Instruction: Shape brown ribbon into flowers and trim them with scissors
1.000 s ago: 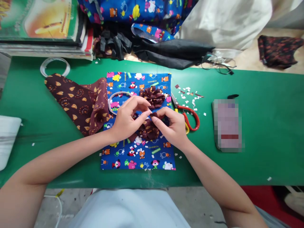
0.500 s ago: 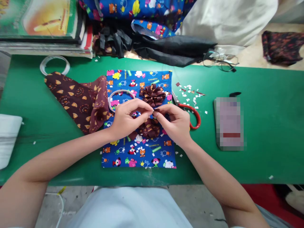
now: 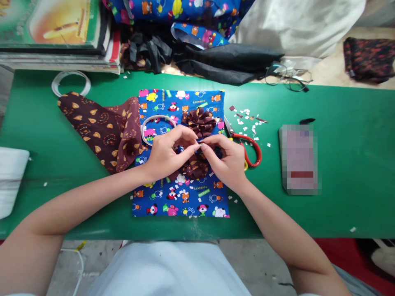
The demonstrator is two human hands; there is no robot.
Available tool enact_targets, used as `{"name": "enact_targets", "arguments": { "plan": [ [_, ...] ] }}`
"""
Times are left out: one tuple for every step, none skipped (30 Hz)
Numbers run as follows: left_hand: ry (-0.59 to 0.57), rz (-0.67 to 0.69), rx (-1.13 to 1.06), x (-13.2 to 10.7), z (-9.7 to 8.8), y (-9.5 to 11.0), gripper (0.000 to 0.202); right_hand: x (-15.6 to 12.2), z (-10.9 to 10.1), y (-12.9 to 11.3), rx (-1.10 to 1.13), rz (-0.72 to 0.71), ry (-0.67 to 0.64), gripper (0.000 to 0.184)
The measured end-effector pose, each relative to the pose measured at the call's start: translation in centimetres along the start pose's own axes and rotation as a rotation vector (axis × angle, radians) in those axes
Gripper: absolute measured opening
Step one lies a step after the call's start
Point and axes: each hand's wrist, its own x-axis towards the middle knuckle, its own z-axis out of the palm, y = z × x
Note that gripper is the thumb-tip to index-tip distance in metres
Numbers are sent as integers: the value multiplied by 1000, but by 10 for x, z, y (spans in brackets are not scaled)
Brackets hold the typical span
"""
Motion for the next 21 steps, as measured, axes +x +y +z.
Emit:
{"name": "enact_targets", "arguments": {
  "plan": [
    [2, -10, -14, 0, 1, 0, 13, 0, 0, 0, -7, -8, 3, 4],
    [5, -16, -19, 0, 1, 0, 15, 0, 0, 0, -14, -15, 5, 4],
    [8, -19, -18, 0, 1, 0, 16, -1, 1, 1, -22, -21, 7, 4],
    [8, -22, -16, 0, 1, 0, 16, -1, 1, 1, -31, -30, 8, 4],
    [5, -23, -15, 0, 1, 0, 16, -1, 1, 1, -40, -41, 9, 4],
    [1, -23, -13, -1, 1, 0, 16, -1, 1, 2, -47, -54, 9, 4],
    [-4, -23, -10, -1, 1, 0, 16, -1, 1, 2, -54, -68, 9, 4],
    [-6, -23, -6, -1, 1, 1, 16, -1, 1, 2, -58, -81, 9, 4],
    [-7, -22, -2, -1, 1, 1, 16, -1, 1, 3, -62, -93, 8, 5],
    [-7, -23, 4, -1, 1, 1, 15, -1, 1, 3, -67, -104, 8, 5],
    [-7, -24, 10, -1, 1, 1, 15, -1, 1, 3, -72, -115, 8, 6],
    [-9, -23, 16, -1, 1, 1, 14, -1, 1, 3, -80, -126, 9, 6],
    [-11, -21, 22, -1, 1, 0, 13, -1, 1, 3, -88, -136, 10, 6],
    [-14, -18, 30, -1, 1, 0, 13, -1, 1, 3, -97, -145, 10, 6],
    [-16, -14, 39, -1, 0, 0, 13, -1, 1, 3, -106, -152, 10, 7],
    [-17, -10, 48, -1, 0, -1, 12, -1, 1, 3, -114, -157, 10, 7],
    [-17, -7, 56, -1, 0, -1, 12, -1, 1, 3, -123, -161, 9, 7],
    [-18, -5, 63, -2, 1, -2, 12, -1, 1, 3, -132, -166, 10, 7],
    [-17, -4, 68, -2, 1, -2, 12, -1, 1, 3, -142, -173, 10, 7],
    [-19, -2, 74, -2, 1, -2, 12, -1, 1, 3, -155, -183, 10, 8],
    [-21, 2, 79, -2, 1, -3, 12, -1, 1, 3, -169, -197, 9, 8]
  ]
}}
